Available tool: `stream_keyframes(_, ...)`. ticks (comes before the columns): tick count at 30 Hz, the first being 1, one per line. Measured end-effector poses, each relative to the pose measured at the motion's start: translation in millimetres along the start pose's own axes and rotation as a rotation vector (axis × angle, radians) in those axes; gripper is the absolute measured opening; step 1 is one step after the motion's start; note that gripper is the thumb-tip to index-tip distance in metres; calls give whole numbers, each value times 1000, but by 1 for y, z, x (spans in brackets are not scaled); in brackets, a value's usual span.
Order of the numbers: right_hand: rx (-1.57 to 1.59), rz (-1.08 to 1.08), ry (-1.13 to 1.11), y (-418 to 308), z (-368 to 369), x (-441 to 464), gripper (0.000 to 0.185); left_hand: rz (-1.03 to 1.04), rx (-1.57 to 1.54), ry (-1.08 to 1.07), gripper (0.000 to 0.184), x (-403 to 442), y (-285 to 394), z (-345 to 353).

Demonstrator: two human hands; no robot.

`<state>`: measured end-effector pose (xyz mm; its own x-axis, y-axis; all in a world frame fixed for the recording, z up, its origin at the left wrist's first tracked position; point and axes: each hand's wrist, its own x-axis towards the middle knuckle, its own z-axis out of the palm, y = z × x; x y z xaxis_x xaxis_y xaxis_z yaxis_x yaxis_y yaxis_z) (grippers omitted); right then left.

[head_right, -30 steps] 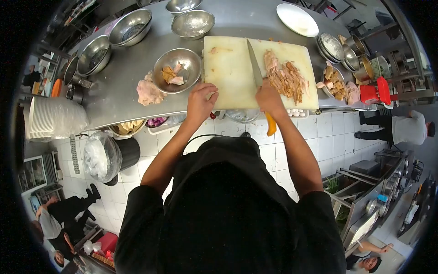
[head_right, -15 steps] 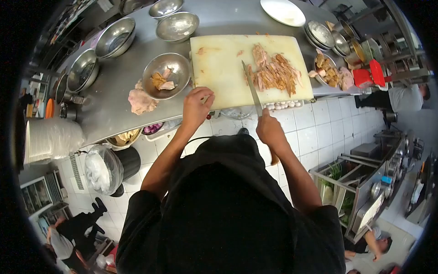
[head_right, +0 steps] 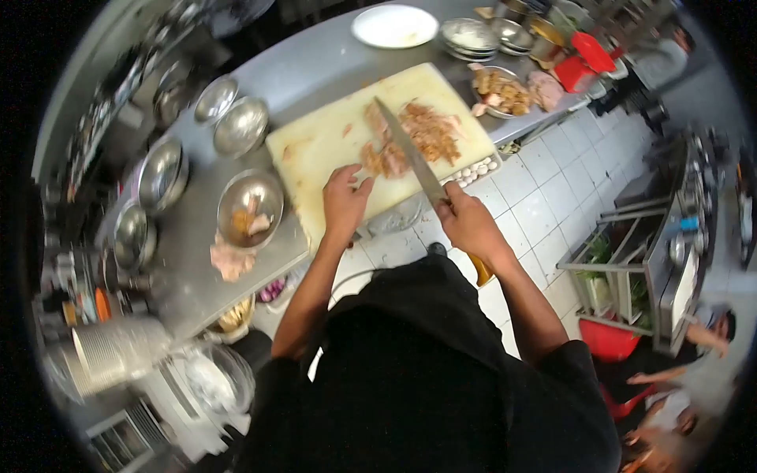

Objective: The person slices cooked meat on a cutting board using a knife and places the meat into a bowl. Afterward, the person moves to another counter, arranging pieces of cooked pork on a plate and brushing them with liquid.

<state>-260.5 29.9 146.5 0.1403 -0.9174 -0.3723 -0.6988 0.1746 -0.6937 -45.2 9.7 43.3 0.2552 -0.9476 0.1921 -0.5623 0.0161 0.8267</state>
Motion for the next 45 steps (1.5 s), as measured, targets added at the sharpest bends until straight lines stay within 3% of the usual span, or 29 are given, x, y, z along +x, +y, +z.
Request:
stream_keyframes(3,-28,-116,54,26,-17,2,18,-14,-122,-44,25,18,42,-3)
stream_keyframes(6,-38,-114,91,46,-32,1,18,178,-126,-42,24,48,85,11)
stream_keyframes(8,-7,-93,81,66,-41,5,18,441,-128,-59,24,71,115,36)
stream_keyframes(12,3,-195,10,101,-63,19,19,586,-12,-136,27,130,163,96)
stream_keyframes(15,-21,-226,-81,119,-86,28,19,476,120,-256,31,181,164,146)
stream_keyframes(17,-23,-229,-105,129,-99,39,19,182,38,-279,36,223,147,181)
stream_keyframes(18,-41,-222,-116,133,-104,44,18,176,58,-278,36,236,143,195)
stream_keyframes(20,-27,-257,-133,143,-114,54,19,76,368,-206,45,259,135,217)
stream_keyframes(24,-11,-330,-160,161,-129,67,21,-132,510,-281,32,290,114,253)
stream_keyframes(26,-2,-331,-170,167,-136,72,21,-418,68,-414,28,291,121,257)
stream_keyframes(27,-6,-334,-179,169,-139,74,20,-421,75,-417,28,297,118,260)
stream_keyframes(30,-3,-350,-179,176,-143,82,20,-400,52,-466,22,304,112,260)
stream_keyframes(36,-11,-368,-217,172,-143,98,20,-50,-56,-178,16,288,180,236)
stream_keyframes(41,1,-392,-275,161,-136,103,20,46,-167,-94,15,258,221,161)
stream_keyframes(45,-10,-354,-288,147,-124,96,20,42,-216,12,15,207,210,78)
